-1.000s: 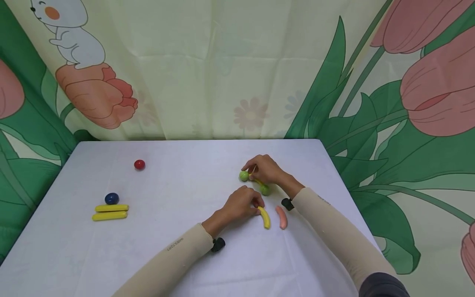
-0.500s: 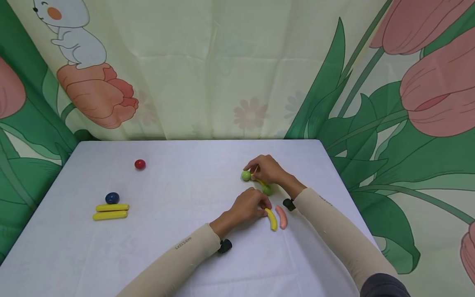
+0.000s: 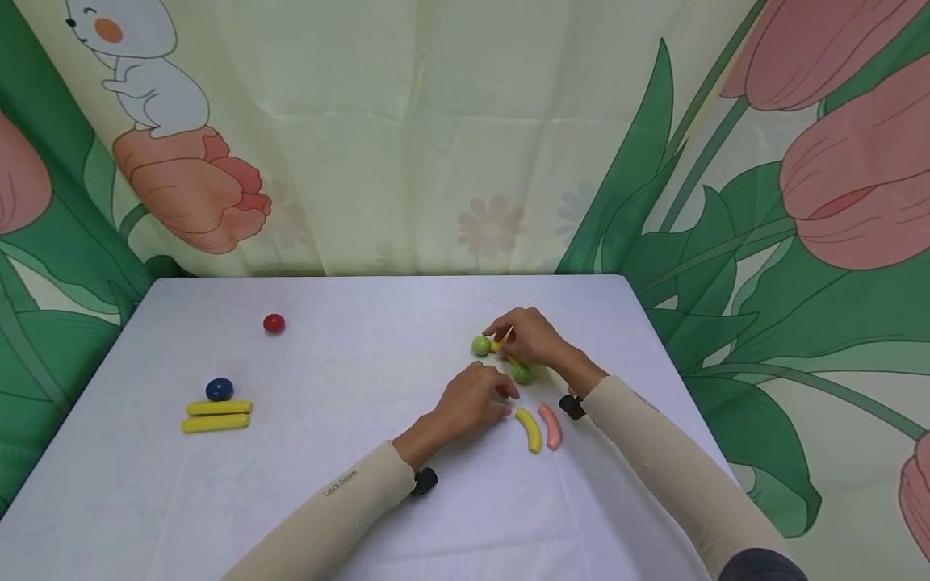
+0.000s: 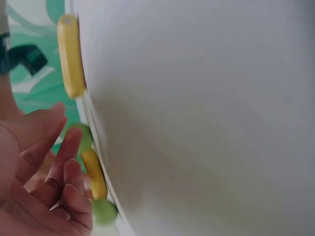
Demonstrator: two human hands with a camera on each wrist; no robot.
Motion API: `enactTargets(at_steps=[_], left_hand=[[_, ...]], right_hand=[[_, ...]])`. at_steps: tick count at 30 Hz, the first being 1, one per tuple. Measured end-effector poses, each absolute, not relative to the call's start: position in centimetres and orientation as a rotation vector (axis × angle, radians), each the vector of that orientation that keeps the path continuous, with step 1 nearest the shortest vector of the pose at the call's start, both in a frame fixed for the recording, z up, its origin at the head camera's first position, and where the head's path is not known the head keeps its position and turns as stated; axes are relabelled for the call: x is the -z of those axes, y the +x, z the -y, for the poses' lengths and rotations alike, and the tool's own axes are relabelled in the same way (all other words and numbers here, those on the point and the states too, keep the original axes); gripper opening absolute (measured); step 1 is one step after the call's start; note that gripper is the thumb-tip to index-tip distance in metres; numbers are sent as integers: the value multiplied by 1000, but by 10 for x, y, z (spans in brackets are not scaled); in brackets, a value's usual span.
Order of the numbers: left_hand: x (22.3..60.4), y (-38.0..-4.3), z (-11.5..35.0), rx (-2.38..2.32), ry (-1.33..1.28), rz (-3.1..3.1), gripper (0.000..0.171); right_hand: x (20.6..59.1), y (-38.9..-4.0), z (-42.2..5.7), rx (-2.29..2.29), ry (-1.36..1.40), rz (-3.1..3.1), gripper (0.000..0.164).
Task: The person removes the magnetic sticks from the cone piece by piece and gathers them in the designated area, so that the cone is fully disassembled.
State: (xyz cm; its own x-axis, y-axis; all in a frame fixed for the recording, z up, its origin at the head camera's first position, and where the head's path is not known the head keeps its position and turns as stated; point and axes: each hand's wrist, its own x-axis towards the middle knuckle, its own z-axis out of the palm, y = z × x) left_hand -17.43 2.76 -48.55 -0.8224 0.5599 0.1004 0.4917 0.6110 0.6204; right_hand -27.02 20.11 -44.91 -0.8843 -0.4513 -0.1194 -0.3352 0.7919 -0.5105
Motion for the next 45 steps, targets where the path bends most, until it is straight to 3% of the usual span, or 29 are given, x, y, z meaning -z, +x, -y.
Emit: enactTargets(at_steps=[13, 29, 45], left_hand=[[483, -188, 23, -1124, 606, -2826, 16], [484, -203, 62, -1058, 441, -2994, 38], [484, -209, 69, -950, 442, -2975, 26]], right_hand=[[457, -266, -197, 669, -510, -2802, 20], [457, -264, -157, 708, -668, -2720, 20], [460, -262, -136, 745, -852, -2672, 22]])
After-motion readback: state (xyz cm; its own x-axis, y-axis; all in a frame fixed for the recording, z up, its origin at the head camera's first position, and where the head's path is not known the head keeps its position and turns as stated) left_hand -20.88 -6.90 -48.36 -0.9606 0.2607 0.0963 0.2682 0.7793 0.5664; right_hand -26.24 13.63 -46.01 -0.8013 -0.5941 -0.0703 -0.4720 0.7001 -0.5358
